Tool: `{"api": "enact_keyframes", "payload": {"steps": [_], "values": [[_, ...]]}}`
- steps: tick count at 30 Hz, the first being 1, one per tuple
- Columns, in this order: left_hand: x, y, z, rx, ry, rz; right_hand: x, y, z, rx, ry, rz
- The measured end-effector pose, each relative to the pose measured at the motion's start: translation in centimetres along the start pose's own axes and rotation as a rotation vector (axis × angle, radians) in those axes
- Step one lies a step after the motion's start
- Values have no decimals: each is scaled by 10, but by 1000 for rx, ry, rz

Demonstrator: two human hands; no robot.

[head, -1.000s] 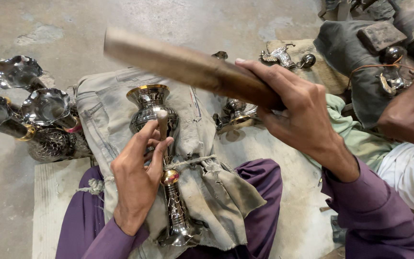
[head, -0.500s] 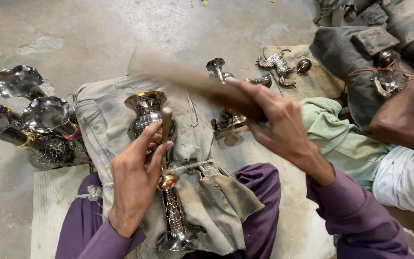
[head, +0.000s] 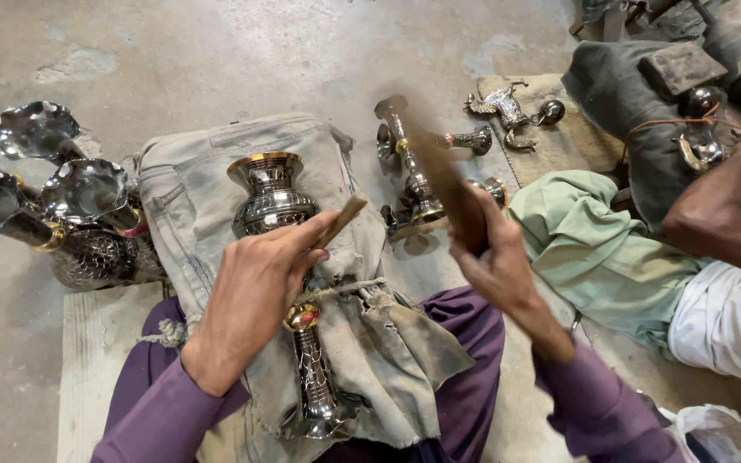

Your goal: The person sits on the floor with a silver vase-shaped vessel tied to a cloth cushion on their lap. They hold a small punch against the vessel's surface and strike it with a wooden mallet, repositioning the punch around the body to shape and decorate the metal, with finished metal vessels stacked nearby.

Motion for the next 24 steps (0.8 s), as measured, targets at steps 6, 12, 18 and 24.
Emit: {"api": "enact_keyframes", "payload": {"steps": [6, 12, 18, 24], "values": [[2, 8, 3, 135, -28, 30, -44, -40, 14, -171, 122, 111], [6, 11, 10, 301, 5, 85, -55, -72, 25, -225, -90, -57], [2, 11, 14, 401, 11, 259, -65, -100, 43, -284, -76, -135], [2, -2, 12, 350, 167, 302, -69, -100, 36, -291, -293, -113]]}}
Point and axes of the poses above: each hand's wrist, its own y-axis towards the middle knuckle, its own z-axis out of the palm, x = y × z, the point moved 7 cm from there along y, towards the middle knuckle, and after that the axes turned 2 degrees about z, right-handed, at the moved point
